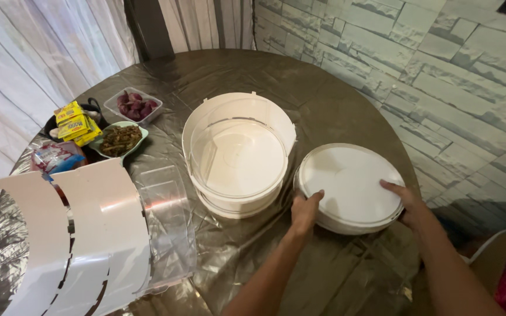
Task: The person assembles white plastic food containers by inserting curved white dividers and clear plastic sheets into the container bodies. They then place lids on top and stack the completed units on a round table covered with a gold tablecloth.
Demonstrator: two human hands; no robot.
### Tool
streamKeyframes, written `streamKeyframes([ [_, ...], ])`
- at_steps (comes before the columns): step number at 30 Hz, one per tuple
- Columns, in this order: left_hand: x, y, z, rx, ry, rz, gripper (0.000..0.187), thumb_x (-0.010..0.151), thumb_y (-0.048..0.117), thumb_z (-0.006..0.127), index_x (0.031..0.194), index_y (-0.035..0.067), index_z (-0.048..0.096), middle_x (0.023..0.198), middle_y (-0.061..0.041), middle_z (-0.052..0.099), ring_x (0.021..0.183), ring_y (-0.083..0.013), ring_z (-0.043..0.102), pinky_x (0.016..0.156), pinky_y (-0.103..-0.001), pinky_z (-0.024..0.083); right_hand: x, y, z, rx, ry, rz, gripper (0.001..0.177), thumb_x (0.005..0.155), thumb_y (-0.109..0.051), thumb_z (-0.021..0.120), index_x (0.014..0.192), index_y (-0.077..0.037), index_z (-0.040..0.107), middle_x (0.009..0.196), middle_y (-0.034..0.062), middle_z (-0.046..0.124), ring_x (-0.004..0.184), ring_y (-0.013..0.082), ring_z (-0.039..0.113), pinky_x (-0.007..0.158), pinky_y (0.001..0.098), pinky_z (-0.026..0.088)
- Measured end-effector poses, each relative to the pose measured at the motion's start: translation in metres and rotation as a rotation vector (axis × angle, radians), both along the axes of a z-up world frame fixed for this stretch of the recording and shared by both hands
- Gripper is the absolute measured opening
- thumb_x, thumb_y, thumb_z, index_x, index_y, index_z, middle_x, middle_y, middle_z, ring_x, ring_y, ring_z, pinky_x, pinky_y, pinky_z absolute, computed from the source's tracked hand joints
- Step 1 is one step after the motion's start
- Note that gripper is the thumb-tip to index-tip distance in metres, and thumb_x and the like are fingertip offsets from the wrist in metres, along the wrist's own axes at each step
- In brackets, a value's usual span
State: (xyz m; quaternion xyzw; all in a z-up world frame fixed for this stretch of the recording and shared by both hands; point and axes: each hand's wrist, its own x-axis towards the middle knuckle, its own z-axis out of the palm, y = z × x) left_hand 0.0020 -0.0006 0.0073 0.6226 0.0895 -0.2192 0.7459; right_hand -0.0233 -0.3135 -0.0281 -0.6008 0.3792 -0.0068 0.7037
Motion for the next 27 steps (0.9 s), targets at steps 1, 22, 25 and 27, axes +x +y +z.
streamKeyframes([
  [1, 0.002, -0.002, 0.006, -0.008, -0.035, 0.005, 0.071, 0.084, 0.03, 0.071, 0.142, -0.003, 0.049, 0.133, -0.022, 0.063, 0.12, -0.0318, 0.063, 0.103, -0.039, 0.048, 0.001, 0.002, 0.004, -0.016, -0.03, -0.038, 0.072, 0.086, -0.029, 0.078, 0.142, 0.004, 0.048, 0.129, 0.0214, 0.066, 0.111, 0.0354, 0.067, 0.096, 0.0471, 0.055],
  [22, 0.031, 0.165, 0.026, 1.124, -1.154, 0.09, 0.056, 0.098, 0.031, 0.06, 0.137, -0.009, 0.052, 0.15, -0.028, 0.047, 0.137, -0.049, 0.044, 0.111, -0.061, 0.033, 0.102, 0.202, 0.074, -0.9, -0.684, 0.252, 0.05, 0.083, -0.03, 0.08, 0.116, 0.004, 0.064, 0.109, 0.0152, 0.069, 0.094, 0.0269, 0.072, 0.078, 0.0402, 0.059],
  [25, 0.033, 0.166, -0.003, 1.212, -1.182, 0.021, 0.056, 0.099, 0.033, 0.058, 0.14, -0.005, 0.053, 0.149, -0.029, 0.046, 0.14, -0.0516, 0.04, 0.114, -0.065, 0.028, 0.103, 0.34, 0.099, -0.554, -0.771, 0.672, 0.042, 0.084, -0.027, 0.078, 0.112, 0.001, 0.065, 0.106, 0.0111, 0.069, 0.093, 0.0237, 0.073, 0.077, 0.0386, 0.06],
  [27, 0.025, 0.165, -0.014, 1.264, -1.195, -0.112, 0.058, 0.095, 0.03, 0.059, 0.144, -0.001, 0.052, 0.149, -0.027, 0.047, 0.14, -0.0499, 0.04, 0.115, -0.069, 0.024, 0.101, 0.394, 0.119, -0.902, -0.55, 0.792, 0.05, 0.084, -0.036, 0.08, 0.114, 0.001, 0.066, 0.105, 0.0171, 0.072, 0.093, 0.0311, 0.073, 0.083, 0.0417, 0.057],
])
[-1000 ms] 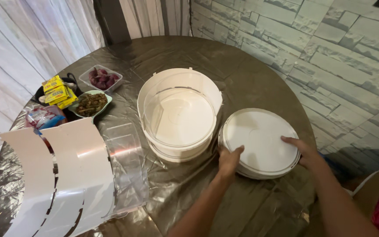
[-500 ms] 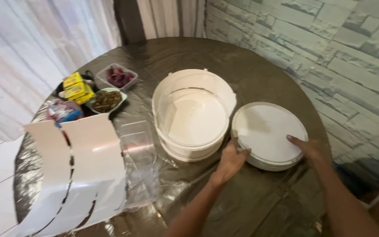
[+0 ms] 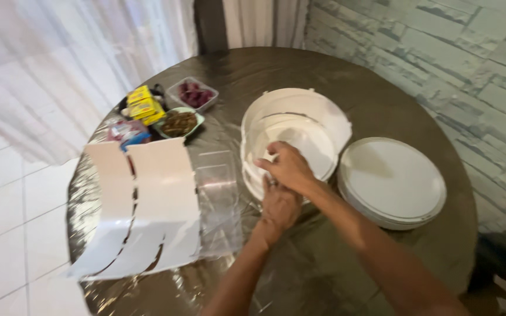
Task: The person assembles white plastic food containers by inserting curved white dividers and clear plastic sheets into the container bodies. They then place lids on top and stack the completed units on a round table covered with a gold tablecloth.
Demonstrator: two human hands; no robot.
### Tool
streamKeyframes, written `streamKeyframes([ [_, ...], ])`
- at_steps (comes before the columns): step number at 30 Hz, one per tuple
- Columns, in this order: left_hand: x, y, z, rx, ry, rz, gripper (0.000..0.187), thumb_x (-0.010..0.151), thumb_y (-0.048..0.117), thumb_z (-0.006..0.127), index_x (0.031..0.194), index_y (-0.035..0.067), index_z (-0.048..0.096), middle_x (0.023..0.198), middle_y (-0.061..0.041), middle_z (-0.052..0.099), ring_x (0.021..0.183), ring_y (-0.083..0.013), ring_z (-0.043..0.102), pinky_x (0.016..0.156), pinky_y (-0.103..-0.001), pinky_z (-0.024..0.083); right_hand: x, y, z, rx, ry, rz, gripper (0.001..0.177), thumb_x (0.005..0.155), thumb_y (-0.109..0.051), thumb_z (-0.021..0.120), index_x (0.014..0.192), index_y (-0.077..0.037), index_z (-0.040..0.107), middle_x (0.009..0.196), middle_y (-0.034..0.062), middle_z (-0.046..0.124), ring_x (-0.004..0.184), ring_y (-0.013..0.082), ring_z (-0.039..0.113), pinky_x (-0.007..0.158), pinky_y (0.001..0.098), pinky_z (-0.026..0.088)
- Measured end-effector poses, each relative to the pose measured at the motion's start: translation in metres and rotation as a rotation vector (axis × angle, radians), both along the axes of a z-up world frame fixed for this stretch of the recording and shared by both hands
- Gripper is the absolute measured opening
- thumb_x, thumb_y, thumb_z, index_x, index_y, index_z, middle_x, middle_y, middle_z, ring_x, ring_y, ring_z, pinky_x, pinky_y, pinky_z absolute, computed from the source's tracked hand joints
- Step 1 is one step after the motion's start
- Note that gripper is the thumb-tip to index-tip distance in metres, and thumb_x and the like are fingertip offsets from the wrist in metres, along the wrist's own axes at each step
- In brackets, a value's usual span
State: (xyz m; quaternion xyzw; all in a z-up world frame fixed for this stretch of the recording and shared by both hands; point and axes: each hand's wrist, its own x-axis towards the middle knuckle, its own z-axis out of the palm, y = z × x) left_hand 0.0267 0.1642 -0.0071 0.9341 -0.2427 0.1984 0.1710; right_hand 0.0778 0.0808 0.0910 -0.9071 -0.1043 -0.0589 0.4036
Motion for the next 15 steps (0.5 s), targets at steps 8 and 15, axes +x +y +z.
streamKeyframes([
  [8, -0.035, 0.057, 0.038, -0.058, 0.111, -0.049, 0.067, 0.074, 0.022, 0.072, 0.135, 0.0, 0.057, 0.142, -0.025, 0.055, 0.136, -0.0462, 0.049, 0.107, -0.067, 0.031, 0.005, 0.046, 0.016, 0.046, 0.124, -0.274, 0.031, 0.103, -0.025, 0.055, 0.125, -0.007, 0.066, 0.091, 0.025, 0.074, 0.082, 0.0399, 0.072, 0.077, 0.0484, 0.057],
  [15, -0.075, 0.189, 0.123, -0.343, 0.445, 0.112, 0.037, 0.094, 0.025, 0.064, 0.126, 0.009, 0.071, 0.116, -0.02, 0.073, 0.103, -0.0357, 0.071, 0.092, -0.044, 0.056, -0.114, 0.037, 0.01, -0.123, -0.653, -0.179, 0.026, 0.109, -0.01, 0.056, 0.133, -0.001, 0.06, 0.107, 0.0146, 0.075, 0.077, 0.0246, 0.065, 0.061, 0.0385, 0.052],
])
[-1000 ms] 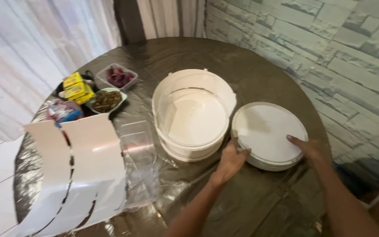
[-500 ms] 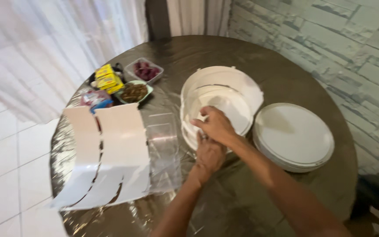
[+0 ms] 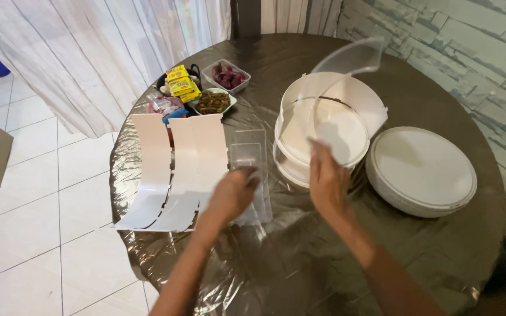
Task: The person assembles white plastic food containers by inserting curved white dividers and clear plastic sheets into the container bodies. They then place lids on top and stack the completed units on a round table covered with a gold tablecloth.
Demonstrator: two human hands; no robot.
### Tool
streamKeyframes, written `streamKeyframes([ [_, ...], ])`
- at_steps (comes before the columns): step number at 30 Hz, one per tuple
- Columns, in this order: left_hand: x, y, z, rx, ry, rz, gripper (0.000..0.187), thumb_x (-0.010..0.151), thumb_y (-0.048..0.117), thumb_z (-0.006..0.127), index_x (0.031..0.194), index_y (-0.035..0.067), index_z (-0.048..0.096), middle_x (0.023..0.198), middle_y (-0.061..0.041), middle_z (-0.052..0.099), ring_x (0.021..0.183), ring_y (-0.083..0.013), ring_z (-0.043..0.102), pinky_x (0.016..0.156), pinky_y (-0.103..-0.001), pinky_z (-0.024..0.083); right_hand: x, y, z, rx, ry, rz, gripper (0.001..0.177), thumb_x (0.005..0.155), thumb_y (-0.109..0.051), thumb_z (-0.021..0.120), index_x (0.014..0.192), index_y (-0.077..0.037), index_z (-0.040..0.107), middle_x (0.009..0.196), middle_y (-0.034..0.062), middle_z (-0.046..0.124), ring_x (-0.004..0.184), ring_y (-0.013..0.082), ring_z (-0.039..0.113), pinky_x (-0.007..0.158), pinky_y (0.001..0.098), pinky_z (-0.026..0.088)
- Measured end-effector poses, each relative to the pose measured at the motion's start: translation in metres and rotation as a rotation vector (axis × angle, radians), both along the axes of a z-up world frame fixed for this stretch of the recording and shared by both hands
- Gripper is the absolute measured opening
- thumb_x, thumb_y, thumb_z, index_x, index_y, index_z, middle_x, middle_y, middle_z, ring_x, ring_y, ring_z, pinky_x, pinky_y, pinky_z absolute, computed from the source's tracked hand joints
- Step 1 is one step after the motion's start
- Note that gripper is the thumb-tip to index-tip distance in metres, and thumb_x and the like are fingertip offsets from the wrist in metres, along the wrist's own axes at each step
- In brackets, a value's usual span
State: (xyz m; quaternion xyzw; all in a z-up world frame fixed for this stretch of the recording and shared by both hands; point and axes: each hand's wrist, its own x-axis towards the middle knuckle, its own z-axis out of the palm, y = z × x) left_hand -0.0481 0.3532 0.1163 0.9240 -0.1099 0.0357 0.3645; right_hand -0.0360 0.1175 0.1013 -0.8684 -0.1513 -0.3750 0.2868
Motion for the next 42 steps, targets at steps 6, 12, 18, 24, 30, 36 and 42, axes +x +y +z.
streamKeyframes([
  [6, -0.056, 0.034, 0.034, 0.265, 0.438, -0.15, 0.053, 0.083, 0.033, 0.076, 0.129, 0.011, 0.063, 0.12, -0.015, 0.07, 0.108, -0.0335, 0.071, 0.098, -0.044, 0.055, -0.058, 0.044, 0.006, -0.656, -0.102, 0.247, 0.038, 0.082, -0.005, 0.066, 0.12, -0.003, 0.062, 0.096, 0.0092, 0.073, 0.074, 0.019, 0.07, 0.058, 0.0327, 0.055],
  [12, -0.065, 0.051, -0.008, 0.335, 0.186, -0.119, 0.029, 0.082, 0.023, 0.076, 0.103, 0.005, 0.068, 0.106, -0.019, 0.072, 0.109, -0.0376, 0.065, 0.107, -0.064, 0.038, -0.047, 0.097, -0.021, -1.002, 0.191, 0.357, 0.048, 0.079, -0.014, 0.071, 0.124, -0.002, 0.06, 0.091, 0.0105, 0.071, 0.074, 0.0232, 0.073, 0.056, 0.0348, 0.056],
  [18, -0.067, 0.072, -0.042, 0.278, 0.043, -0.071, 0.025, 0.079, 0.007, 0.065, 0.105, 0.007, 0.068, 0.108, -0.017, 0.071, 0.109, -0.0377, 0.066, 0.101, -0.063, 0.043, -0.035, 0.119, -0.014, -0.544, 0.661, 0.455, 0.047, 0.1, -0.032, 0.06, 0.141, -0.009, 0.054, 0.11, 0.0192, 0.072, 0.094, 0.0404, 0.07, 0.079, 0.0509, 0.055],
  [24, -0.075, 0.078, 0.006, 0.21, 0.314, -0.136, 0.061, 0.075, 0.005, 0.067, 0.135, 0.01, 0.056, 0.125, -0.019, 0.066, 0.118, -0.0365, 0.063, 0.1, -0.044, 0.051, -0.026, 0.071, -0.012, -0.35, 0.769, 0.364, 0.049, 0.097, -0.043, 0.061, 0.134, -0.011, 0.06, 0.124, 0.0143, 0.069, 0.109, 0.0341, 0.067, 0.091, 0.0475, 0.052],
  [30, -0.045, 0.049, 0.041, 0.078, 0.085, -0.189, 0.055, 0.089, 0.027, 0.073, 0.134, 0.0, 0.057, 0.129, -0.023, 0.064, 0.119, -0.039, 0.062, 0.098, -0.044, 0.05, 0.023, -0.01, -0.02, 0.084, 0.907, 0.137, 0.037, 0.091, -0.03, 0.066, 0.119, -0.007, 0.07, 0.109, 0.0129, 0.078, 0.093, 0.0275, 0.077, 0.085, 0.0396, 0.058],
  [36, 0.061, -0.027, -0.003, -0.027, 0.07, -0.089, 0.073, 0.091, 0.05, 0.066, 0.125, -0.014, 0.056, 0.102, -0.038, 0.066, 0.102, -0.0493, 0.067, 0.086, -0.052, 0.053, 0.074, -0.031, -0.025, 0.134, 0.82, 0.099, 0.031, 0.092, -0.023, 0.072, 0.115, -0.003, 0.069, 0.113, 0.0136, 0.074, 0.101, 0.0261, 0.072, 0.09, 0.0374, 0.055],
  [42, 0.167, -0.066, -0.033, -0.082, 0.053, 0.024, 0.075, 0.093, 0.065, 0.063, 0.089, -0.01, 0.072, 0.089, -0.038, 0.068, 0.098, -0.0496, 0.068, 0.086, -0.051, 0.055, 0.129, -0.105, -0.064, 0.121, 0.07, -0.356, 0.06, 0.079, -0.017, 0.091, 0.125, -0.001, 0.057, 0.13, 0.0145, 0.052, 0.126, 0.036, 0.049, 0.11, 0.0492, 0.041],
])
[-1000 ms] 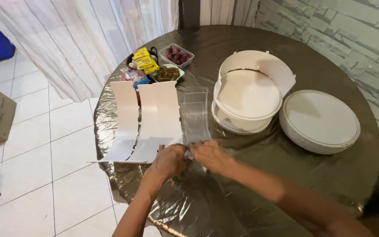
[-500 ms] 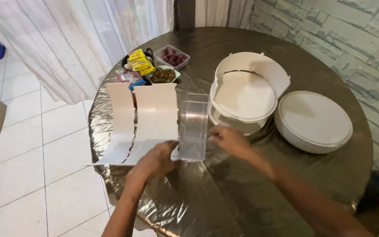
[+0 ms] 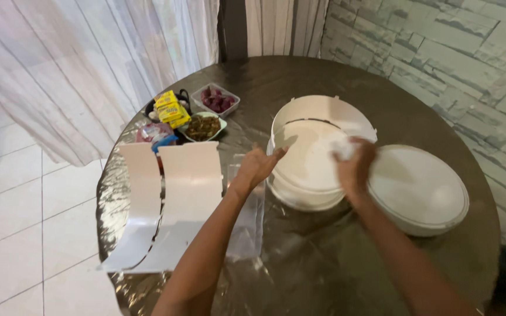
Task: The person assembles white plastic food containers by inserting curved white dividers and clear plastic sheets into the container bodies. They then place lids on top and stack the completed units on a round table covered with a gold tablecloth.
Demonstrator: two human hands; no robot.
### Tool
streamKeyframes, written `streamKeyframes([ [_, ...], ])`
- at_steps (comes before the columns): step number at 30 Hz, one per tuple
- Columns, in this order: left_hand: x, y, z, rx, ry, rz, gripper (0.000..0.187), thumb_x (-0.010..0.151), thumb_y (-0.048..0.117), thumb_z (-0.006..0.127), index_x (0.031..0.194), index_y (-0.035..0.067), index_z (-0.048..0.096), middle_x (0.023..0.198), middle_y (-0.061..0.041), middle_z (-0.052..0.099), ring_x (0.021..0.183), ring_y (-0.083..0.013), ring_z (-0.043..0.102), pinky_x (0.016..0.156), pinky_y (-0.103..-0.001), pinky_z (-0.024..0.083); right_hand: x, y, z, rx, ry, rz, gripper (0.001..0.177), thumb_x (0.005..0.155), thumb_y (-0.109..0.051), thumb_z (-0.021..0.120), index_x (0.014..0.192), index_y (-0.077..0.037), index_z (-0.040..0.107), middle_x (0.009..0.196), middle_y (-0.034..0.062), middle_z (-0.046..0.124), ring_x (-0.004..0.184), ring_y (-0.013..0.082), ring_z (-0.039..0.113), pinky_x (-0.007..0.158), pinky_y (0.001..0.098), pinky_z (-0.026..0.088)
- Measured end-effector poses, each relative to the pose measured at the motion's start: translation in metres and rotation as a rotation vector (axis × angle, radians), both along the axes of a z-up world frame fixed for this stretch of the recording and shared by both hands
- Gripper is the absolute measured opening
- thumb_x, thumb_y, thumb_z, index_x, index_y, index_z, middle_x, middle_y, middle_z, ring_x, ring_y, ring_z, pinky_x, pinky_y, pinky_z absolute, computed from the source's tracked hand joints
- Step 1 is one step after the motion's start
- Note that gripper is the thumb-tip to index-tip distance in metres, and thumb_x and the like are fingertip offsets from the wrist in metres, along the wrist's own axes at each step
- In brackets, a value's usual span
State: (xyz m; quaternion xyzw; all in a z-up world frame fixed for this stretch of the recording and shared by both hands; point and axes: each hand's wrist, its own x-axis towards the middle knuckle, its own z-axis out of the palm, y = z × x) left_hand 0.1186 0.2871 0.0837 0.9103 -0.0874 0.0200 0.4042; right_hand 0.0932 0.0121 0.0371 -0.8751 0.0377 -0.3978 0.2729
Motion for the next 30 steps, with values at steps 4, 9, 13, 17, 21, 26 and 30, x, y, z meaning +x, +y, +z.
streamKeyframes([
  [4, 0.037, -0.02, -0.026, -0.014, -0.091, 0.12, 0.055, 0.087, 0.052, 0.069, 0.082, -0.002, 0.075, 0.089, -0.031, 0.07, 0.092, -0.0471, 0.069, 0.083, -0.051, 0.055, 0.033, -0.069, 0.001, 0.403, -0.003, -0.186, 0.077, 0.078, -0.012, 0.091, 0.135, 0.009, 0.045, 0.128, 0.0238, 0.043, 0.111, 0.0346, 0.051, 0.092, 0.0456, 0.047],
  [9, 0.058, -0.034, -0.076, -0.077, -0.397, 0.107, 0.022, 0.085, 0.02, 0.064, 0.074, 0.002, 0.068, 0.081, -0.027, 0.069, 0.082, -0.0447, 0.069, 0.074, -0.051, 0.056, 0.033, -0.087, 0.017, 0.671, 0.289, -0.051, 0.029, 0.093, -0.014, 0.074, 0.11, 0.008, 0.069, 0.09, 0.0124, 0.07, 0.071, 0.0218, 0.064, 0.066, 0.0374, 0.053],
  [13, 0.044, -0.037, -0.09, -0.168, -0.512, 0.078, 0.012, 0.086, 0.008, 0.065, 0.084, -0.004, 0.064, 0.08, -0.029, 0.067, 0.08, -0.0481, 0.066, 0.069, -0.054, 0.052, 0.024, -0.075, 0.008, 0.589, 0.146, -0.017, 0.027, 0.105, -0.016, 0.066, 0.103, 0.01, 0.069, 0.085, 0.0152, 0.069, 0.063, 0.0176, 0.065, 0.061, 0.034, 0.052],
  [17, 0.022, -0.054, -0.067, -0.214, -0.286, 0.246, 0.02, 0.101, 0.009, 0.063, 0.114, -0.006, 0.059, 0.086, -0.032, 0.064, 0.08, -0.0515, 0.064, 0.071, -0.056, 0.052, 0.021, -0.066, -0.001, 0.726, 0.277, -0.1, 0.026, 0.102, -0.017, 0.069, 0.102, 0.009, 0.067, 0.087, 0.018, 0.07, 0.068, 0.0233, 0.064, 0.061, 0.041, 0.052],
  [21, 0.007, -0.045, -0.058, -0.188, -0.528, 0.197, 0.031, 0.068, 0.001, 0.072, 0.095, -0.011, 0.063, 0.091, -0.036, 0.064, 0.08, -0.0529, 0.064, 0.069, -0.054, 0.054, 0.022, -0.071, -0.008, 0.412, 0.396, -0.047, 0.025, 0.085, -0.009, 0.079, 0.101, 0.009, 0.071, 0.094, 0.0214, 0.072, 0.083, 0.0331, 0.069, 0.076, 0.0428, 0.052],
  [26, 0.009, -0.049, -0.072, 0.064, -0.213, 0.232, 0.009, 0.089, 0.001, 0.064, 0.091, -0.004, 0.071, 0.103, -0.032, 0.068, 0.096, -0.0468, 0.067, 0.085, -0.052, 0.055, 0.035, -0.065, -0.032, 0.381, 0.33, -0.166, 0.015, 0.089, -0.002, 0.07, 0.097, 0.011, 0.07, 0.103, 0.0252, 0.071, 0.094, 0.038, 0.071, 0.086, 0.0448, 0.055],
  [30, 0.002, -0.054, -0.072, 0.197, -0.311, 0.176, 0.017, 0.081, -0.004, 0.065, 0.096, -0.008, 0.07, 0.111, -0.031, 0.063, 0.095, -0.0445, 0.067, 0.079, -0.049, 0.058, 0.042, -0.068, -0.061, 0.203, 0.234, -0.229, 0.02, 0.096, -0.007, 0.069, 0.105, 0.011, 0.065, 0.107, 0.0299, 0.068, 0.098, 0.0456, 0.066, 0.089, 0.051, 0.052],
])
